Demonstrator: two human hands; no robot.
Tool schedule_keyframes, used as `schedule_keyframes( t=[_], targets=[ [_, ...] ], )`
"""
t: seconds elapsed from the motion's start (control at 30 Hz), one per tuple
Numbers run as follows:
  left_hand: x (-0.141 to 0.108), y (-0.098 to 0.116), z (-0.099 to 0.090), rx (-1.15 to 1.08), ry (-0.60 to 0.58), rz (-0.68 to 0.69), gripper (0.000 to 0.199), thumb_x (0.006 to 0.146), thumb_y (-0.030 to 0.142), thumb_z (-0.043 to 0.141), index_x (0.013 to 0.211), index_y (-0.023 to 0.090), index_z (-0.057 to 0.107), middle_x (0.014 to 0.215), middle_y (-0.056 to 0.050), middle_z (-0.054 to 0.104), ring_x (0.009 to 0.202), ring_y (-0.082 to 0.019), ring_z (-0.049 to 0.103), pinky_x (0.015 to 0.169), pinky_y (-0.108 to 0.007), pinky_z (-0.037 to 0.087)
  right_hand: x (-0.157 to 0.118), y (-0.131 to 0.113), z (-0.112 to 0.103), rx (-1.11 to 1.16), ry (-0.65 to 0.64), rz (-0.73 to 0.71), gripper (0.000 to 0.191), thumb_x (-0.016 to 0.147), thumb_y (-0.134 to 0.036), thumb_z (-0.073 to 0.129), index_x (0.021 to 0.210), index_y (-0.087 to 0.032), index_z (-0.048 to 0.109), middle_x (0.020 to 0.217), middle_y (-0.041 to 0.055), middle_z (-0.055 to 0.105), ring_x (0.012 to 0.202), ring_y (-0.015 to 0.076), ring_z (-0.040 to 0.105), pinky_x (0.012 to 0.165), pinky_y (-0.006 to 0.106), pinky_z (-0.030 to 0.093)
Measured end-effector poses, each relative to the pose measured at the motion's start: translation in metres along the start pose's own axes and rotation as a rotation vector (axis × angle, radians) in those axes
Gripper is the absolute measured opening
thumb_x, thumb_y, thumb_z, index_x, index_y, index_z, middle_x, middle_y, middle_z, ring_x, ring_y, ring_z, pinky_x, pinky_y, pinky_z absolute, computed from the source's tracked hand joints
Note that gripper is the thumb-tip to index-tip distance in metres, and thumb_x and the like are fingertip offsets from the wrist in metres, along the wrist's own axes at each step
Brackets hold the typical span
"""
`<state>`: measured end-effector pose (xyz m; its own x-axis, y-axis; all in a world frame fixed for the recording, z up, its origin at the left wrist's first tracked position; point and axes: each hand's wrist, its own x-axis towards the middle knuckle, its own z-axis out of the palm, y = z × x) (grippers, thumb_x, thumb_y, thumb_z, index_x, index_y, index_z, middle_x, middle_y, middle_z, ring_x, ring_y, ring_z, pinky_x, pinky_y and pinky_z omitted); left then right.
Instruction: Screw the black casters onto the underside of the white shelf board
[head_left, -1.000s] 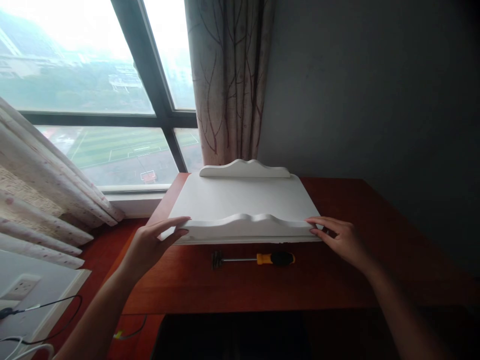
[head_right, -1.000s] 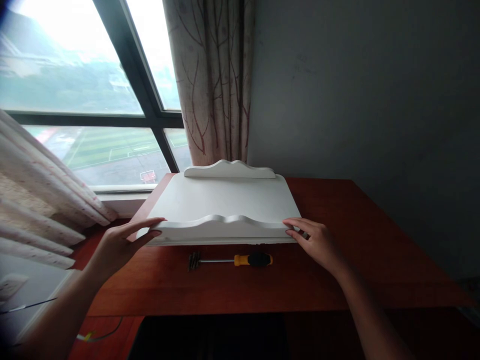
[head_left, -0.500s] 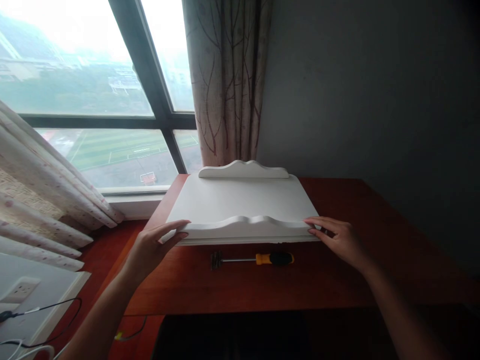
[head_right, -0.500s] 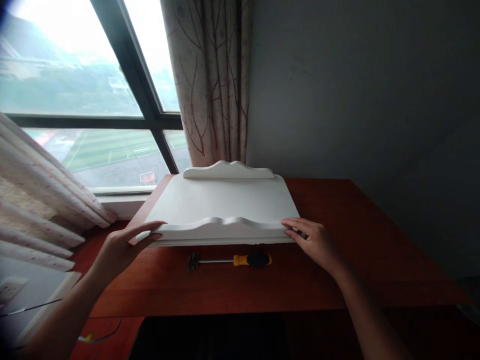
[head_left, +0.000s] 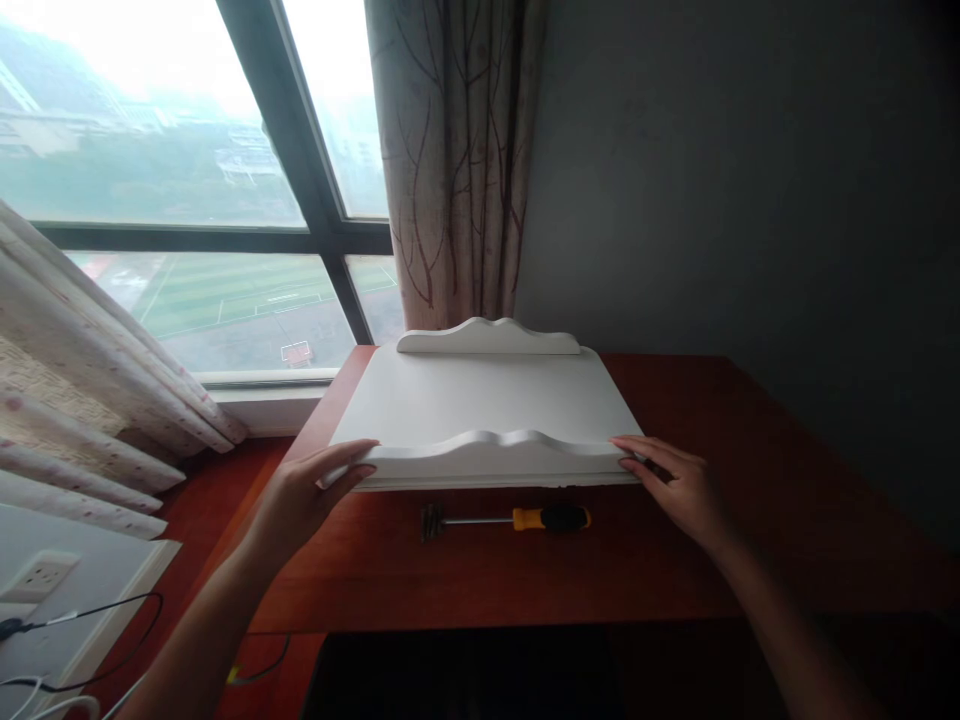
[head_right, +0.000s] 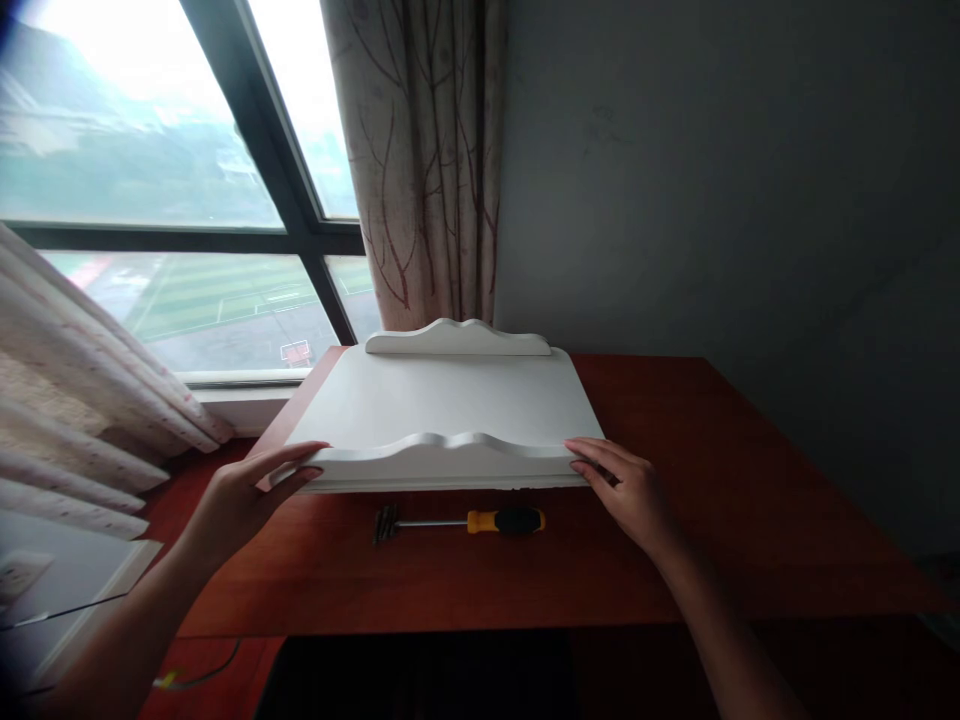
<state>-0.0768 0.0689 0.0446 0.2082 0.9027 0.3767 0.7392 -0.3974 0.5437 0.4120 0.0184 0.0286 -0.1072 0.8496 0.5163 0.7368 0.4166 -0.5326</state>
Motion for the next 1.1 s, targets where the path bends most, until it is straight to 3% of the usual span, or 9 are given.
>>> schedule_keyframes(
  t=[0.27, 0.37, 0.47, 0.57, 0.7, 0.8, 0.87, 0.97, 1.1],
  targets=[
    [0.003, 0.003, -0.009, -0.019, -0.016, 0.034, 0.041, 0.085, 0.055, 0.068, 0.111, 0.025, 0.076, 0.109, -0.004, 0.077, 0.093, -0.023, 0.074, 0.07, -0.023, 0.057, 0.0, 0.001, -0.008, 0.035, -0.016, 0.011, 0.025, 0.094, -0.032, 0.064, 0.117, -0.03, 0.073, 0.116, 0.0031, 0.075, 0.107, 0.0231, 0.071, 0.094, 0.038, 0.059],
    [0.012, -0.008, -0.015, -0.076, 0.034, -0.05, 0.039, 0.091, 0.054, 0.059, 0.106, 0.023, 0.076, 0.106, -0.004, 0.078, 0.095, -0.023, 0.074, 0.083, -0.026, 0.057, 0.003, 0.02, -0.015, 0.065, 0.022, 0.15, 0.024, 0.096, -0.036, 0.06, 0.116, -0.029, 0.072, 0.114, 0.0033, 0.075, 0.105, 0.0231, 0.072, 0.088, 0.036, 0.061],
    [0.03, -0.034, -0.015, -0.119, 0.122, -0.139, 0.041, 0.092, 0.05, 0.057, 0.111, 0.018, 0.072, 0.111, -0.008, 0.076, 0.101, -0.023, 0.072, 0.092, -0.03, 0.056, 0.012, 0.053, -0.012, 0.049, 0.125, 0.248, 0.028, 0.097, -0.039, 0.057, 0.116, -0.026, 0.071, 0.114, 0.0055, 0.075, 0.099, 0.0234, 0.074, 0.085, 0.037, 0.061],
    [0.053, -0.063, -0.005, -0.047, 0.081, -0.155, 0.045, 0.09, 0.046, 0.057, 0.12, 0.014, 0.068, 0.112, -0.011, 0.075, 0.1, -0.024, 0.072, 0.091, -0.033, 0.057, 0.028, 0.086, -0.001, -0.095, 0.086, 0.205, 0.033, 0.095, -0.038, 0.056, 0.119, -0.021, 0.072, 0.12, 0.0101, 0.073, 0.102, 0.0265, 0.072, 0.085, 0.041, 0.061],
    [0.078, -0.084, 0.013, 0.126, -0.007, -0.143, 0.056, 0.088, 0.037, 0.053, 0.141, 0.018, 0.056, 0.12, -0.012, 0.072, 0.094, -0.024, 0.073, 0.082, -0.032, 0.058, 0.047, 0.113, 0.015, -0.167, -0.05, 0.139, 0.044, 0.095, -0.028, 0.046, 0.135, -0.021, 0.063, 0.14, 0.0091, 0.062, 0.126, 0.0278, 0.061, 0.107, 0.048, 0.05],
    [0.084, -0.087, 0.02, 0.221, -0.075, -0.048, 0.06, 0.089, 0.031, 0.046, 0.149, 0.024, 0.047, 0.148, -0.01, 0.054, 0.113, -0.029, 0.067, 0.089, -0.037, 0.056, 0.053, 0.119, 0.021, -0.15, -0.105, 0.125, 0.05, 0.097, -0.024, 0.038, 0.143, -0.029, 0.056, 0.147, 0.0015, 0.056, 0.136, 0.0243, 0.053, 0.115, 0.046, 0.043],
    [0.082, -0.087, 0.02, 0.249, -0.051, 0.029, 0.055, 0.092, 0.029, 0.042, 0.146, 0.028, 0.05, 0.155, -0.004, 0.046, 0.128, -0.03, 0.059, 0.1, -0.04, 0.051, 0.052, 0.12, 0.022, -0.151, -0.111, 0.083, 0.051, 0.097, -0.025, 0.037, 0.145, -0.033, 0.054, 0.148, -0.0017, 0.055, 0.14, 0.023, 0.048, 0.118, 0.044, 0.039],
    [0.075, -0.087, 0.02, 0.224, -0.007, 0.122, 0.049, 0.094, 0.03, 0.04, 0.139, 0.028, 0.058, 0.15, -0.001, 0.052, 0.133, -0.028, 0.055, 0.108, -0.041, 0.046, 0.047, 0.119, 0.021, -0.184, -0.117, 0.004, 0.053, 0.098, -0.024, 0.038, 0.148, -0.033, 0.05, 0.151, -0.002, 0.052, 0.141, 0.024, 0.046, 0.119, 0.046, 0.038],
    [0.071, -0.085, 0.019, 0.141, 0.005, 0.135, 0.047, 0.094, 0.034, 0.042, 0.136, 0.024, 0.062, 0.146, -0.005, 0.057, 0.129, -0.027, 0.059, 0.106, -0.04, 0.049, 0.036, 0.115, 0.02, -0.233, -0.1, -0.077, 0.052, 0.099, -0.022, 0.039, 0.149, -0.029, 0.049, 0.151, 0.0032, 0.052, 0.137, 0.0265, 0.051, 0.114, 0.05, 0.044]
  ],
)
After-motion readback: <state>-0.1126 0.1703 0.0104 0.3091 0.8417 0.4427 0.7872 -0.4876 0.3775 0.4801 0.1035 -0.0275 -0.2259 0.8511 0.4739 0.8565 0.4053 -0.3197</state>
